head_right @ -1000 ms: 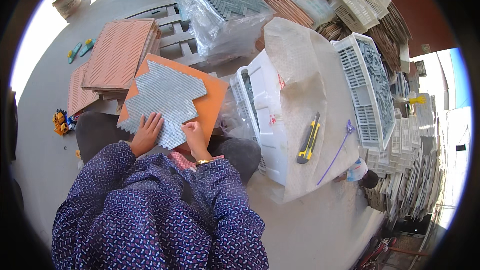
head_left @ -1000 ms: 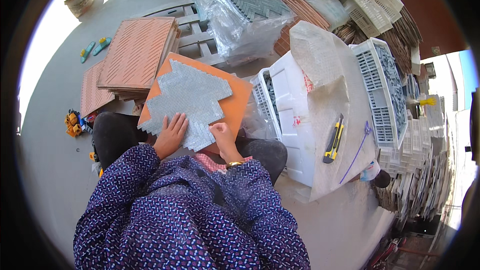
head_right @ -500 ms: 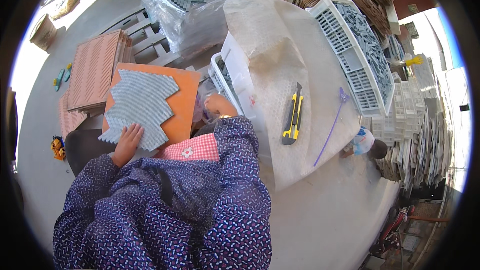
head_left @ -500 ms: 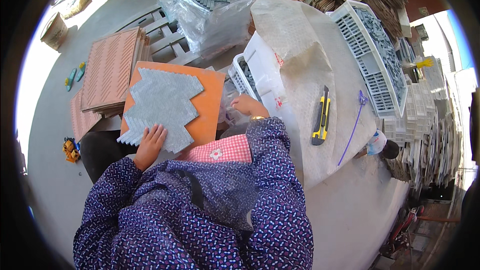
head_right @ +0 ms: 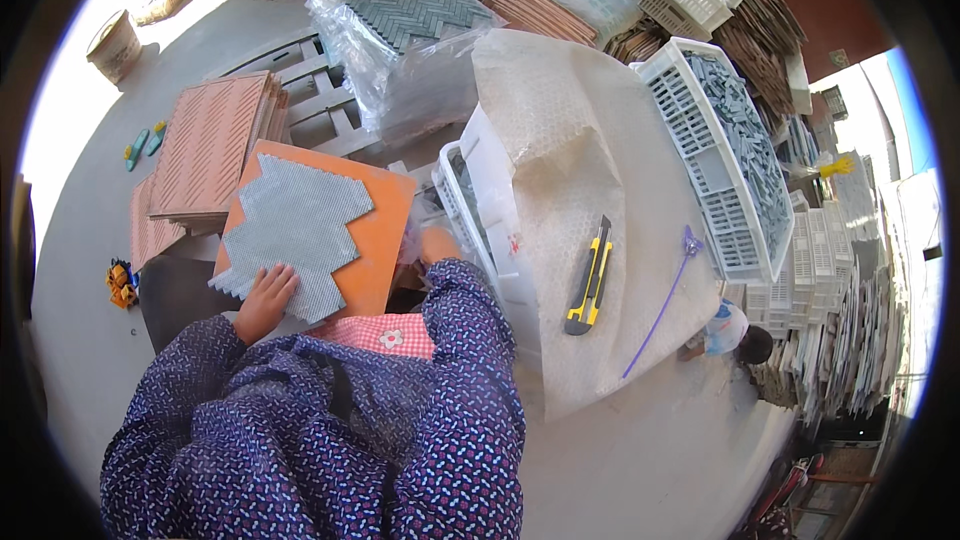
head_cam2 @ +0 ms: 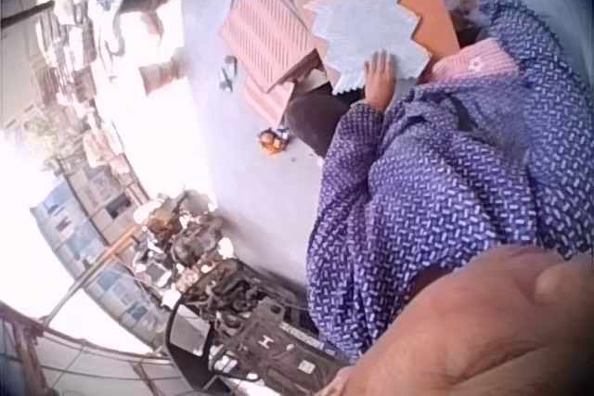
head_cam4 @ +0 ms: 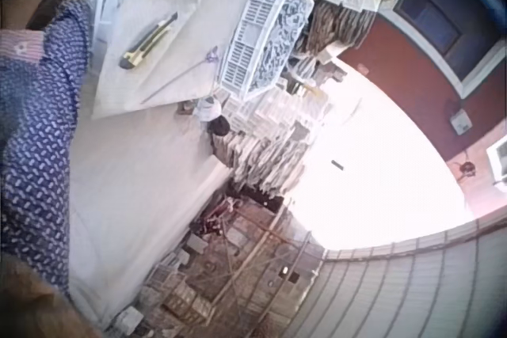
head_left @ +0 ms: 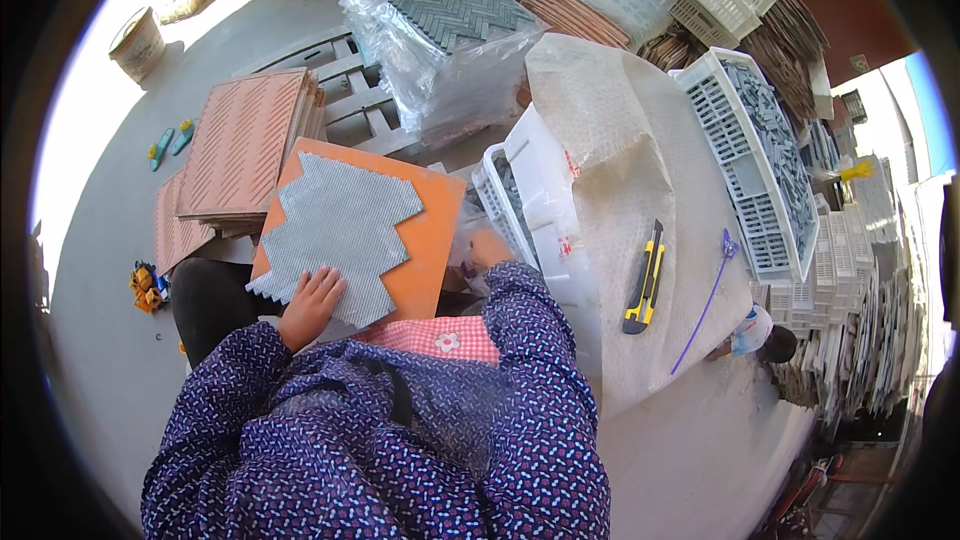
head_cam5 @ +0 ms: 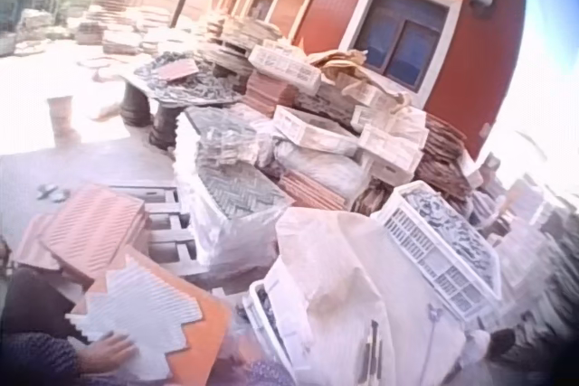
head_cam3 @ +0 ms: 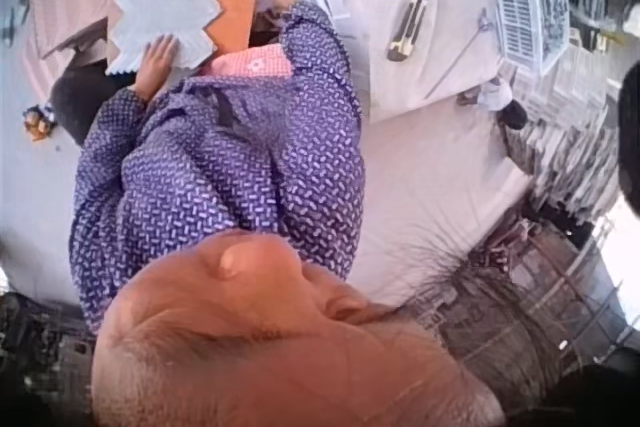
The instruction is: The person sits on the ground and uses a utility knife to cut a gray textured tile placed on an orange board. They repeatedly score and snap the tile, then set the cut piece aside.
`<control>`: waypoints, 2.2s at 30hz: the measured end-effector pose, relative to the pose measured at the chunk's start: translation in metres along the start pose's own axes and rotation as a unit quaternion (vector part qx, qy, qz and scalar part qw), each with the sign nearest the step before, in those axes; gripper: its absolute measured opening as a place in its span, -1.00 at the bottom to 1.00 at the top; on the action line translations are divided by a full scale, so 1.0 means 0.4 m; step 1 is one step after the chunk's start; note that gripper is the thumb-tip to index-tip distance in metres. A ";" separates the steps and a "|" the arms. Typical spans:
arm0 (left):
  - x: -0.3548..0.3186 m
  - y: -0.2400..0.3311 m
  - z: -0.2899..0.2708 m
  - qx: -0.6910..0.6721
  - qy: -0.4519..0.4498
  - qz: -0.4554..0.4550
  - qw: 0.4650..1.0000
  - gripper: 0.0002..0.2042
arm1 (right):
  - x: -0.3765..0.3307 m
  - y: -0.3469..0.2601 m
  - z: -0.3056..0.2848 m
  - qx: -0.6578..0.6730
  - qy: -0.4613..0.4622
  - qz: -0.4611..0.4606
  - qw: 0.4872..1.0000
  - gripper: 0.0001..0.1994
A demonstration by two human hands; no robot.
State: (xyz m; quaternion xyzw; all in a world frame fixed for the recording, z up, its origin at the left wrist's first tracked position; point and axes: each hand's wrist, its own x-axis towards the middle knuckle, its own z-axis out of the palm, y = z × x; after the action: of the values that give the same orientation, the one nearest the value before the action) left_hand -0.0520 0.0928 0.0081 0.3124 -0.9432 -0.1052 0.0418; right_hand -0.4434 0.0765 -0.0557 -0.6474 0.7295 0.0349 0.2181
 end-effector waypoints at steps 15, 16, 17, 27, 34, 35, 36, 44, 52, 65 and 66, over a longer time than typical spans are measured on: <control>0.274 0.123 -0.364 -0.241 0.145 0.048 0.959 -0.29 | -0.270 -0.395 -0.460 0.207 0.166 -0.300 0.916 -0.85; 0.288 0.110 -0.372 -0.250 0.151 0.072 0.954 -0.35 | -0.273 -0.411 -0.470 0.239 0.172 -0.291 0.910 -0.84; 0.297 0.081 -0.371 -0.212 0.171 0.093 0.958 -0.65 | -0.265 -0.407 -0.476 0.209 0.217 -0.303 0.904 -0.79; 0.268 -0.124 -0.538 -0.566 0.065 -0.134 0.811 -0.90 | -0.192 -0.239 -0.609 0.367 0.015 -0.109 0.924 -0.87; 0.309 -0.166 -0.413 -0.744 0.050 -0.175 0.643 -0.83 | -0.103 -0.358 -0.659 -0.059 0.554 -0.163 0.814 -0.75; 0.339 -0.158 -0.399 -0.750 0.083 -0.183 0.630 -0.83 | -0.122 -0.402 -0.645 -0.039 0.569 -0.186 0.800 -0.70; 0.359 -0.160 -0.384 -0.753 0.117 -0.197 0.617 -0.82 | -0.130 -0.446 -0.602 0.043 0.553 -0.228 0.800 -0.70; 0.405 -0.254 -0.202 -0.593 0.155 -0.337 0.715 -0.74 | -0.005 -0.468 -0.164 0.010 0.195 -0.229 0.954 -0.32; 0.325 -0.358 -0.088 -0.557 0.215 -0.363 0.716 -0.56 | 0.027 -0.434 -0.101 0.020 0.175 -0.243 0.954 -0.35; 0.235 -0.339 -0.075 -0.450 0.336 -0.479 0.674 -0.53 | -0.089 -0.565 -0.063 0.045 0.111 -0.266 0.956 -0.42; 0.214 -0.328 -0.081 -0.427 0.321 -0.488 0.691 -0.55 | -0.085 -0.565 -0.060 0.095 0.111 -0.271 0.951 -0.42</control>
State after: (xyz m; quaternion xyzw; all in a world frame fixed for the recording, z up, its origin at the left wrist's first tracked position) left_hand -0.0398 -0.0666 0.0112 0.6916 -0.4408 -0.3955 0.4134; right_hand -0.2306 0.0641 0.0304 -0.7970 0.5458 -0.1668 0.1977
